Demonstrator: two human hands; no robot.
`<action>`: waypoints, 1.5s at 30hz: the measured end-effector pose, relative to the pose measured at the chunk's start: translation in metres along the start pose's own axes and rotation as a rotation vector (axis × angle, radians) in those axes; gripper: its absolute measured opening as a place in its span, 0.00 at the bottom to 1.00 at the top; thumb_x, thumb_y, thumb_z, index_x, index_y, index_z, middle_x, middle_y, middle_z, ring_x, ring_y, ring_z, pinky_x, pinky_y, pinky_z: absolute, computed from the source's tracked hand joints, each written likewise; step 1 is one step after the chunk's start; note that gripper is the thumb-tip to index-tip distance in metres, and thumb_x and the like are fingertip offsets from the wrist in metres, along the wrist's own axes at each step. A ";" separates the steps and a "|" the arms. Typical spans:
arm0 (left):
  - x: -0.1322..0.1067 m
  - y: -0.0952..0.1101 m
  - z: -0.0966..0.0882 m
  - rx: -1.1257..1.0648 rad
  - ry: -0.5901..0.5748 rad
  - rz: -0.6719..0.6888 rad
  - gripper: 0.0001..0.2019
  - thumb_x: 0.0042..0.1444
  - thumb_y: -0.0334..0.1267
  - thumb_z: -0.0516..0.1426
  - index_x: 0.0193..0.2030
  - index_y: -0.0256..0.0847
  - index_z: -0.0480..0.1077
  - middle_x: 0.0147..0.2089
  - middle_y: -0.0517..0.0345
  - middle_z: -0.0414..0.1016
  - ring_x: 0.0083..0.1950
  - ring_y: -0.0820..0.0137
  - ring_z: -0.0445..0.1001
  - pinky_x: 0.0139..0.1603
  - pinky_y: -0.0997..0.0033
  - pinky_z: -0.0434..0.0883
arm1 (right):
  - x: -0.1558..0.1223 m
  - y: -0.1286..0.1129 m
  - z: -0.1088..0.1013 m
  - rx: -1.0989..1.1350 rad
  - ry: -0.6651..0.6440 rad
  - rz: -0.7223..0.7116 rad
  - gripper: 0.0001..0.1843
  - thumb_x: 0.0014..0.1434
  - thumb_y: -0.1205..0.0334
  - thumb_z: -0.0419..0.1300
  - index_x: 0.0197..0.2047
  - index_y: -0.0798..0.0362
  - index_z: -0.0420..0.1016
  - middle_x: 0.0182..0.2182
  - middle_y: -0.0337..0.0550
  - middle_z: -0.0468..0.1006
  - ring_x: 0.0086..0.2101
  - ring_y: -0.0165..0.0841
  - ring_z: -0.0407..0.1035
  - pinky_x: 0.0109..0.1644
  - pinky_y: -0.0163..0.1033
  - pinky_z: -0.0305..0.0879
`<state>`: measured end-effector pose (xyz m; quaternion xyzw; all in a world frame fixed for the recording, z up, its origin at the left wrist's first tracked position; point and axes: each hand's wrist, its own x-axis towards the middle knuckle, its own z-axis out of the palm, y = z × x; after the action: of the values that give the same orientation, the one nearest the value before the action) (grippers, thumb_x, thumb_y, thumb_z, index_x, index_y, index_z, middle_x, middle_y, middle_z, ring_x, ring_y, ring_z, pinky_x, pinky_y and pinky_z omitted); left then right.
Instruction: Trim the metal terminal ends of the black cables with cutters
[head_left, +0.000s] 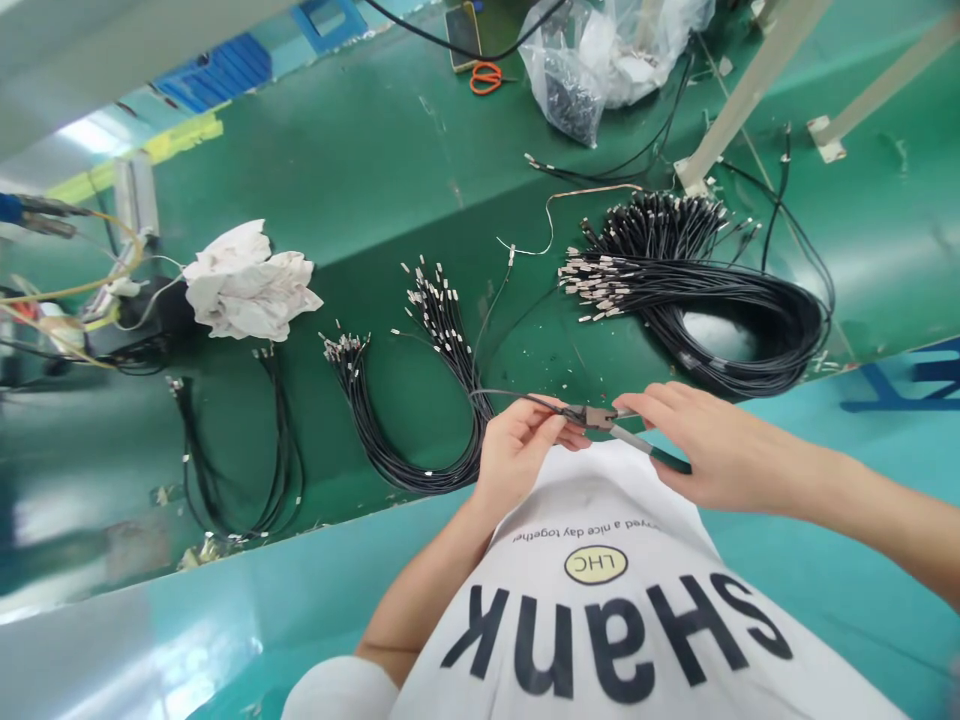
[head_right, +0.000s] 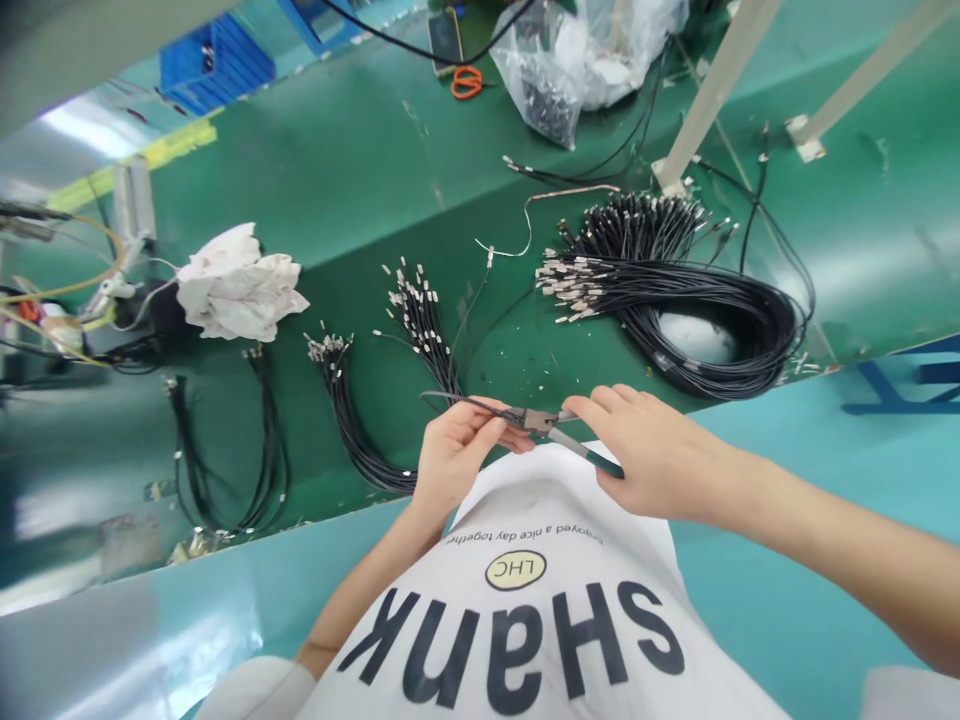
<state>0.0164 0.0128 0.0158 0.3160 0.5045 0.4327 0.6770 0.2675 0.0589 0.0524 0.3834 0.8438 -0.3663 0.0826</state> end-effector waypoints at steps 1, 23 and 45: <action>0.000 -0.001 0.000 0.004 0.003 0.001 0.08 0.64 0.38 0.62 0.44 0.36 0.73 0.34 0.52 0.84 0.34 0.62 0.85 0.38 0.62 0.83 | 0.000 -0.001 0.000 -0.028 0.003 0.008 0.32 0.61 0.63 0.57 0.68 0.54 0.60 0.53 0.53 0.74 0.51 0.47 0.69 0.55 0.53 0.68; -0.002 -0.001 0.000 0.012 -0.024 0.010 0.09 0.63 0.40 0.63 0.44 0.37 0.72 0.33 0.51 0.85 0.35 0.61 0.85 0.39 0.61 0.83 | -0.003 -0.002 0.015 0.011 0.022 0.002 0.32 0.59 0.67 0.56 0.67 0.51 0.58 0.54 0.53 0.72 0.53 0.48 0.68 0.56 0.54 0.68; -0.004 -0.008 -0.005 0.011 -0.067 -0.029 0.09 0.62 0.39 0.63 0.44 0.36 0.72 0.35 0.51 0.84 0.34 0.61 0.85 0.38 0.60 0.82 | -0.001 -0.002 0.012 0.243 -0.085 0.037 0.18 0.57 0.68 0.57 0.51 0.48 0.69 0.41 0.42 0.78 0.32 0.33 0.70 0.34 0.37 0.62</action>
<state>0.0132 0.0059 0.0089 0.3269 0.4885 0.4093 0.6978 0.2649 0.0499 0.0454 0.3903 0.7818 -0.4799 0.0779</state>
